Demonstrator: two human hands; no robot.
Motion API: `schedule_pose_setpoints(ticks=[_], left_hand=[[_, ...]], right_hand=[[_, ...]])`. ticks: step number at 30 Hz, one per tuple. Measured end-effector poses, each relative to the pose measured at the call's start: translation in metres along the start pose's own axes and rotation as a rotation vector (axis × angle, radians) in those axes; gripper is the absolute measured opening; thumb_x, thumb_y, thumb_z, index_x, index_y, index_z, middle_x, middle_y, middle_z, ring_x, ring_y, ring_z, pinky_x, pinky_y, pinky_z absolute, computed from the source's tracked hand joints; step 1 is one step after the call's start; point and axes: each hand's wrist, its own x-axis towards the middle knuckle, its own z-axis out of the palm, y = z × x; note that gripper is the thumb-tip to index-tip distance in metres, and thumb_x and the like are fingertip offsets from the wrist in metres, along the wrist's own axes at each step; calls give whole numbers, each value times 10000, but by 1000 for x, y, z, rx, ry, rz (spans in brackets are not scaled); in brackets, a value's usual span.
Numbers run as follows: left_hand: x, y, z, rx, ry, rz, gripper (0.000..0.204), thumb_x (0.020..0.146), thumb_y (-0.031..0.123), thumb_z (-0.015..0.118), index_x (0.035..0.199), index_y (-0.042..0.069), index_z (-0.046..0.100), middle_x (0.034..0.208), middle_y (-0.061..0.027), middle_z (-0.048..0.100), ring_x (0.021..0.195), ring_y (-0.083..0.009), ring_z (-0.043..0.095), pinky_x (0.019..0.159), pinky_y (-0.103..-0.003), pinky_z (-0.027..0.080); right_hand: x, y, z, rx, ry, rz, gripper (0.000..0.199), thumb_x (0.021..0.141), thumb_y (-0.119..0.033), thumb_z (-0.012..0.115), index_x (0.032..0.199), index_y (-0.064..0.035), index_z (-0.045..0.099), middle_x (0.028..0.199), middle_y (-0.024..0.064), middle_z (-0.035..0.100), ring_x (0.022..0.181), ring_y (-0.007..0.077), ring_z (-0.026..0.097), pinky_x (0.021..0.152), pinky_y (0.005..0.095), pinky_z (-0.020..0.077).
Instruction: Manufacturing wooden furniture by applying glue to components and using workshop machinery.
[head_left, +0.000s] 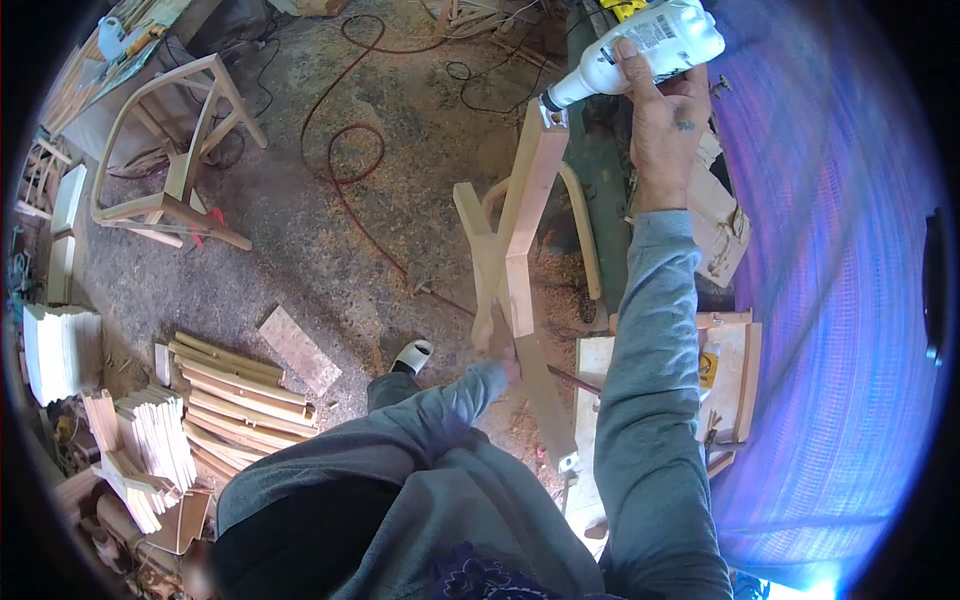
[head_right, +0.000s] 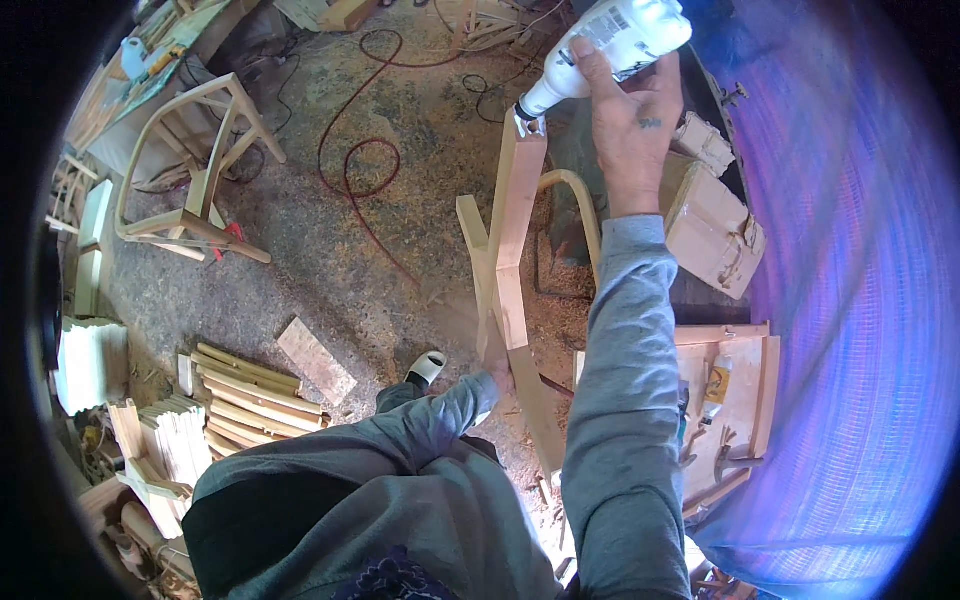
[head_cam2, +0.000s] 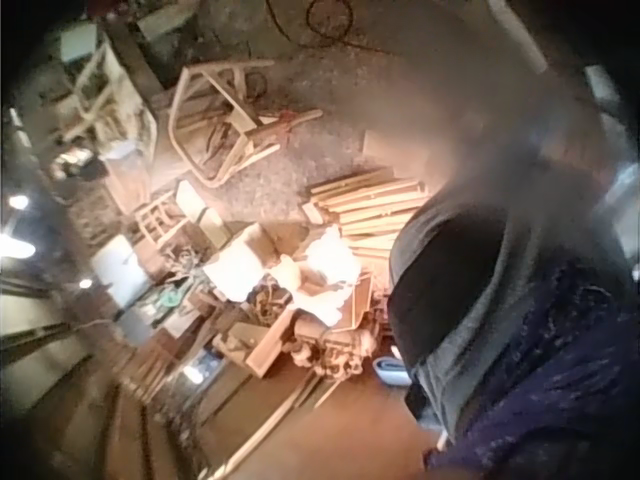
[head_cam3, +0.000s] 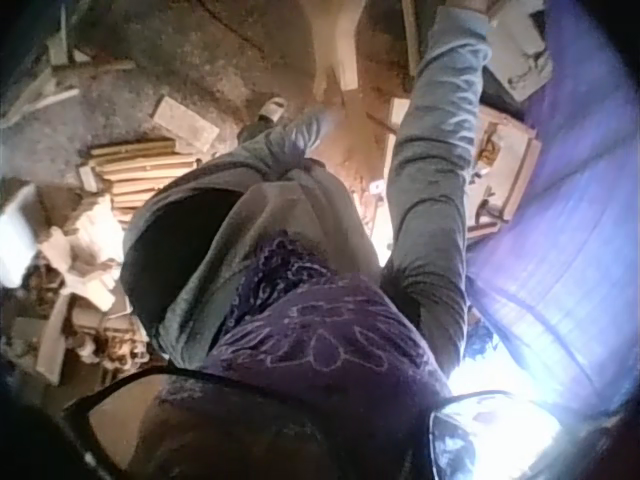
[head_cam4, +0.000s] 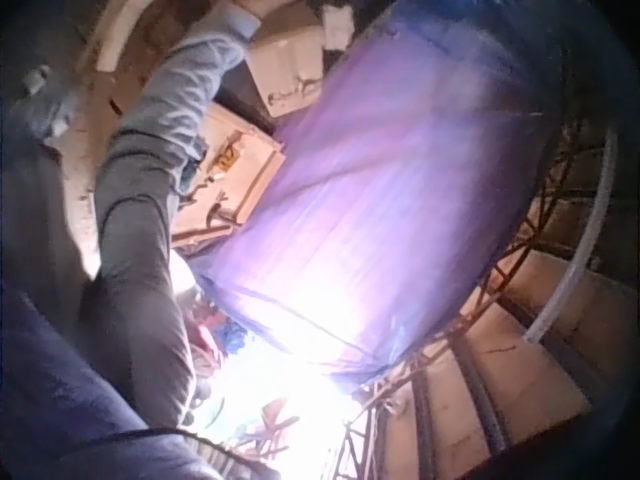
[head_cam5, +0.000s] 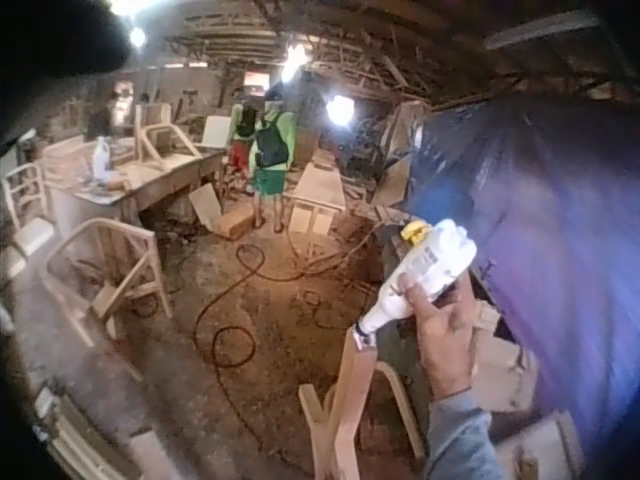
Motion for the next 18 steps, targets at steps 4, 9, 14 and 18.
schedule_pose_setpoints(ticks=[4, 9, 14, 18], left_hand=[[2, 6, 4, -15, -4, 6, 363, 951, 405, 613, 1049, 59, 659, 914, -110, 679, 863, -304, 671, 807, -501, 577], [-11, 4, -1, -40, -24, 25, 361, 947, 404, 620, 1050, 60, 660, 915, -111, 680, 867, -305, 671, 811, -501, 576], [-4, 6, 9, -58, -41, 36, 359, 943, 402, 626, 1050, 60, 660, 916, -111, 680, 871, -306, 670, 816, -502, 575], [-4, 7, 10, -68, -52, 40, 358, 940, 400, 632, 1050, 61, 660, 917, -111, 680, 875, -306, 669, 820, -502, 574]], right_hand=[[-9, -8, 7, -72, -21, -6, 495, 849, -94, 809, 1258, -23, 539, 1103, 102, 677, 1011, 179, 654, 910, 332, 521], [-31, -25, 8, -50, -14, 45, 490, 854, -78, 797, 1262, -14, 533, 1129, 106, 666, 1011, 186, 659, 904, 330, 532], [-34, -29, -1, -137, 10, 65, 484, 886, -145, 789, 1271, -3, 534, 1126, 114, 672, 1026, 184, 655, 895, 323, 526], [-40, -32, 4, -91, -1, 52, 495, 881, -152, 795, 1275, -7, 534, 1128, 112, 672, 1026, 183, 655, 901, 325, 524]])
